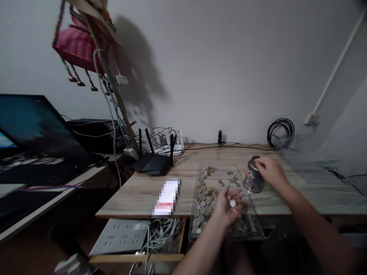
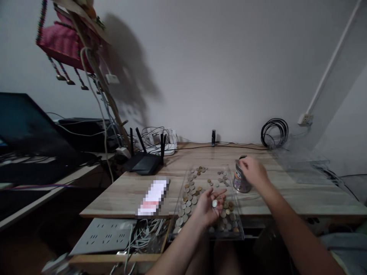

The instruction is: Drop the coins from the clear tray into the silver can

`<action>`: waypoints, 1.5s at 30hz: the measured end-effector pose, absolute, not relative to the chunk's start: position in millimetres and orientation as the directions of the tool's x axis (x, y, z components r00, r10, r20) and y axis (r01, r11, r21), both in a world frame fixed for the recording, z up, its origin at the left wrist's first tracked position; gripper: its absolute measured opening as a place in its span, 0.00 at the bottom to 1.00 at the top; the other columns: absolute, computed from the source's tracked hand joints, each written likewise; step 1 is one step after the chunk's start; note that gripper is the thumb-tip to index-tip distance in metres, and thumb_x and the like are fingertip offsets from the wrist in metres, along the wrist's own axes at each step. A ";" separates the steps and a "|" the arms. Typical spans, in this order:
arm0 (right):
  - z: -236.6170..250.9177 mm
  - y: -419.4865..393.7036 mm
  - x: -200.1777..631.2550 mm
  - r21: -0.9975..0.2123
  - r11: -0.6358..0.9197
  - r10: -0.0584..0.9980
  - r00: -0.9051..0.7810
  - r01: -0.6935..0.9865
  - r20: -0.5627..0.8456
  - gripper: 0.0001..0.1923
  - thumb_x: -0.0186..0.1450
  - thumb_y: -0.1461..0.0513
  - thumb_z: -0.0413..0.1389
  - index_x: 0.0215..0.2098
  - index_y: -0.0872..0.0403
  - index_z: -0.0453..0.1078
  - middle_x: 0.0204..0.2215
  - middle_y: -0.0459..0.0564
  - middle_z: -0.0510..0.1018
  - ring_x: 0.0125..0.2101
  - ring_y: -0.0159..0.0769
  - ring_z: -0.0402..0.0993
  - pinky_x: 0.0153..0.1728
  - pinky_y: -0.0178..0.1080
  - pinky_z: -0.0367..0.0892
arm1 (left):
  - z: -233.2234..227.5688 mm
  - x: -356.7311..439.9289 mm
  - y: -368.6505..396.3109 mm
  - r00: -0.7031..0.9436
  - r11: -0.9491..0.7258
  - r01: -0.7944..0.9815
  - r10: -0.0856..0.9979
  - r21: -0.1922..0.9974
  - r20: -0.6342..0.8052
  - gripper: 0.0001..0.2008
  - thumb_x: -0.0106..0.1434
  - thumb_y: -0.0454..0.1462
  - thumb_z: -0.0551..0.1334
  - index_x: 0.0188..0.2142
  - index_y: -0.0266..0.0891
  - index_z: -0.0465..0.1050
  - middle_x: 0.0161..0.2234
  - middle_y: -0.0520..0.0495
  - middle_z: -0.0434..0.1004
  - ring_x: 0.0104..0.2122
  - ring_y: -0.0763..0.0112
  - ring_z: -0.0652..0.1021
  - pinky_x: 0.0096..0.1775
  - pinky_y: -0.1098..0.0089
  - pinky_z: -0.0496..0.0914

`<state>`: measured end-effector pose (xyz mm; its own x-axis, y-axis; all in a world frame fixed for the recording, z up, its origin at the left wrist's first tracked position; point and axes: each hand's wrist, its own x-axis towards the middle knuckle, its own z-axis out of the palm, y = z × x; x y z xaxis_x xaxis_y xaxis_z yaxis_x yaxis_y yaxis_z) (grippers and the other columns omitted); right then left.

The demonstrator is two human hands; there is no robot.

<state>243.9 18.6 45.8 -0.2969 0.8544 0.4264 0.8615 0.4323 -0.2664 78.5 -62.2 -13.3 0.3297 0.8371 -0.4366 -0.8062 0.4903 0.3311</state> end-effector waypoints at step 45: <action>20.3 -11.0 202.9 -0.194 0.667 0.743 -0.621 0.720 0.251 0.11 0.60 0.58 0.53 0.37 0.50 0.76 0.34 0.50 0.75 0.36 0.37 0.69 0.33 0.35 0.61 | -19.5 79.6 -53.9 0.040 0.185 -0.937 0.899 0.295 -0.435 0.08 0.60 0.25 0.53 0.36 0.29 0.69 0.30 0.42 0.76 0.27 0.72 0.78 0.30 0.75 0.74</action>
<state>202.9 -11.0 20.3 -0.6207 0.7429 0.2508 0.7197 0.6667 -0.1937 79.6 -53.9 -19.5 0.0404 0.8994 -0.4353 -0.9373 0.1851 0.2954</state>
